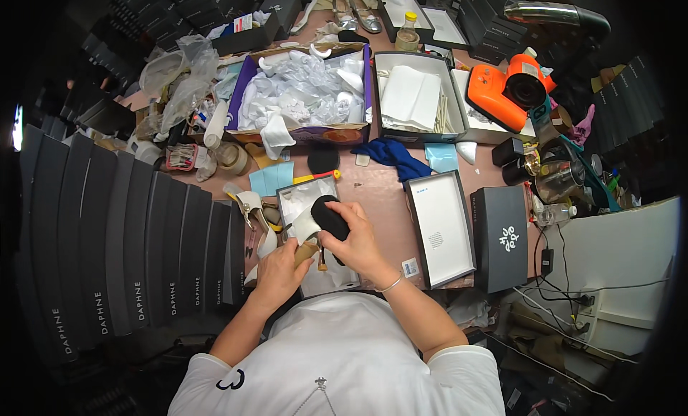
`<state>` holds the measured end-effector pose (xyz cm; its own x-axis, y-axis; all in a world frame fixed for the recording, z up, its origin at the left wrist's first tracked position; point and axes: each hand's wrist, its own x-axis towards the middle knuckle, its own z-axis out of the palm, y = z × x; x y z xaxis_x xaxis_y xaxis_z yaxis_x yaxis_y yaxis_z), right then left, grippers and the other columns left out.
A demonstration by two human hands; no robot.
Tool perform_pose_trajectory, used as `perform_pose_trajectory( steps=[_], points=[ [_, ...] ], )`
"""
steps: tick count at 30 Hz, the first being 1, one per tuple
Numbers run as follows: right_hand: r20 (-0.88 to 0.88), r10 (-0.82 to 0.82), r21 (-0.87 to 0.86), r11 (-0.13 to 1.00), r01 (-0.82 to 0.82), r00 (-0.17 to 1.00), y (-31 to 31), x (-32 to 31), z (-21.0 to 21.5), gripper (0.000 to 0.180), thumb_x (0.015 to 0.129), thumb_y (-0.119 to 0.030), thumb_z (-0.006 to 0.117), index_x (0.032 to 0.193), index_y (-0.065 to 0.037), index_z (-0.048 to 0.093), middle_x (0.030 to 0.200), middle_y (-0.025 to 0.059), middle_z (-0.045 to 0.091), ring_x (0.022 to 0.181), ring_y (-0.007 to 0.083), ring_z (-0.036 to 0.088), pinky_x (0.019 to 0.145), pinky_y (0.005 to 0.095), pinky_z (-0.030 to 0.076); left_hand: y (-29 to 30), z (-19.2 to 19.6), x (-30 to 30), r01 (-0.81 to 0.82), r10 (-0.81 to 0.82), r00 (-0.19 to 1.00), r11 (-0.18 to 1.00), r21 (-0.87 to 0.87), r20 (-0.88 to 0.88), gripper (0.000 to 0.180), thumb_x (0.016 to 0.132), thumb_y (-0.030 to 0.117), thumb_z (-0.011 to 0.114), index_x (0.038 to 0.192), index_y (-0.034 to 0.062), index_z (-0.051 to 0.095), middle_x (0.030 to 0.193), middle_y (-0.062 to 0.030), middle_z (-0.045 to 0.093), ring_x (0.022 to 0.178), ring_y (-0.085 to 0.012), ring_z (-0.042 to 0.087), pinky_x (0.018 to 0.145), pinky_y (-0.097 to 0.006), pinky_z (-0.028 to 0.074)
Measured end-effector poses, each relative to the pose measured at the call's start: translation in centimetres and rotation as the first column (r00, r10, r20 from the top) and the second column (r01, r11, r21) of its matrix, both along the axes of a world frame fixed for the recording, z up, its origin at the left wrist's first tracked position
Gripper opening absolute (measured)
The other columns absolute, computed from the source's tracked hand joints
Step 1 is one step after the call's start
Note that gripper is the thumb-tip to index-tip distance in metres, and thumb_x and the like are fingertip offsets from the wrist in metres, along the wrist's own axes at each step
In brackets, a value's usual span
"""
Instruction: Packing shoes into boxes and organizing them at a workbench.
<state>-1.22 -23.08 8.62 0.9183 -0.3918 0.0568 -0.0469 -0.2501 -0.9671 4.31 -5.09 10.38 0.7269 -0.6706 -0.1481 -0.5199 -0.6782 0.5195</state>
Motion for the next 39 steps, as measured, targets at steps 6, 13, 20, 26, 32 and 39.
perform_pose_trajectory(
  steps=[6, 13, 20, 26, 32, 39],
  points=[
    [-0.032, -0.001, -0.024, 1.000, 0.000, 0.999, 0.3, 0.3, -0.7, 0.043, 0.072, -0.008, 0.068, 0.113, 0.000, 0.057, 0.104, 0.0153, 0.055, 0.095, 0.0290, 0.059, 0.083, 0.0339, 0.049, 0.3, -0.6, -0.4, -0.007, 0.008, 0.999, 1.000, -0.015, 0.043, 0.033, 0.078, 0.020, 0.073, 0.095, 0.0029, 0.050, 0.078, -0.0155, 0.062, 0.074, -0.0357, 0.063, 0.063, -0.045, 0.048],
    [-0.028, 0.024, -0.013, 1.000, -0.024, 0.999, 0.1, 0.4, -1.2, 0.042, 0.072, -0.006, 0.066, 0.113, 0.001, 0.057, 0.103, 0.0147, 0.055, 0.094, 0.0275, 0.059, 0.083, 0.0329, 0.049, 0.5, -0.9, -0.4, -0.017, 0.018, 0.999, 0.999, -0.038, 0.037, 0.033, 0.078, 0.020, 0.073, 0.096, 0.0030, 0.051, 0.078, -0.0152, 0.062, 0.074, -0.0350, 0.063, 0.062, -0.045, 0.048],
    [-0.063, 0.014, -0.025, 1.000, -0.016, 0.998, 0.2, 0.6, -0.8, 0.042, 0.072, -0.005, 0.068, 0.112, 0.002, 0.057, 0.102, 0.0131, 0.053, 0.093, 0.0237, 0.058, 0.083, 0.0307, 0.048, 0.3, -1.1, -0.5, -0.021, 0.023, 0.999, 0.999, -0.046, 0.049, 0.033, 0.078, 0.019, 0.073, 0.096, 0.0027, 0.051, 0.078, -0.0157, 0.062, 0.074, -0.0349, 0.063, 0.063, -0.044, 0.048],
    [-0.045, 0.009, -0.045, 0.999, -0.011, 0.999, 0.6, 0.5, -0.9, 0.042, 0.072, -0.004, 0.066, 0.112, 0.001, 0.056, 0.102, 0.0134, 0.053, 0.092, 0.0244, 0.058, 0.082, 0.0315, 0.048, 0.3, -1.1, -0.6, -0.027, 0.029, 0.999, 0.998, -0.048, 0.040, 0.032, 0.078, 0.020, 0.073, 0.095, 0.0028, 0.051, 0.077, -0.0157, 0.062, 0.074, -0.0349, 0.063, 0.063, -0.045, 0.048],
    [-0.035, 0.015, -0.076, 0.997, -0.018, 0.999, 0.7, 0.5, -1.2, 0.043, 0.072, -0.005, 0.067, 0.113, 0.001, 0.056, 0.101, 0.0139, 0.053, 0.092, 0.0263, 0.059, 0.082, 0.0321, 0.048, 0.5, -1.2, -0.7, -0.021, 0.021, 0.998, 1.000, -0.006, 0.051, 0.033, 0.078, 0.018, 0.072, 0.098, 0.0041, 0.049, 0.080, -0.0143, 0.062, 0.075, -0.0330, 0.064, 0.065, -0.043, 0.050],
    [-0.027, 0.030, -0.127, 0.991, -0.034, 0.999, 0.3, 0.3, -1.6, 0.040, 0.074, -0.005, 0.066, 0.112, 0.001, 0.056, 0.101, 0.0130, 0.056, 0.091, 0.0245, 0.058, 0.082, 0.0321, 0.048, 0.8, -1.9, -0.9, -0.027, 0.028, 0.999, 0.999, -0.026, 0.038, 0.033, 0.079, 0.019, 0.072, 0.097, 0.0040, 0.049, 0.079, -0.0147, 0.063, 0.075, -0.0341, 0.064, 0.065, -0.044, 0.050]
  ],
)
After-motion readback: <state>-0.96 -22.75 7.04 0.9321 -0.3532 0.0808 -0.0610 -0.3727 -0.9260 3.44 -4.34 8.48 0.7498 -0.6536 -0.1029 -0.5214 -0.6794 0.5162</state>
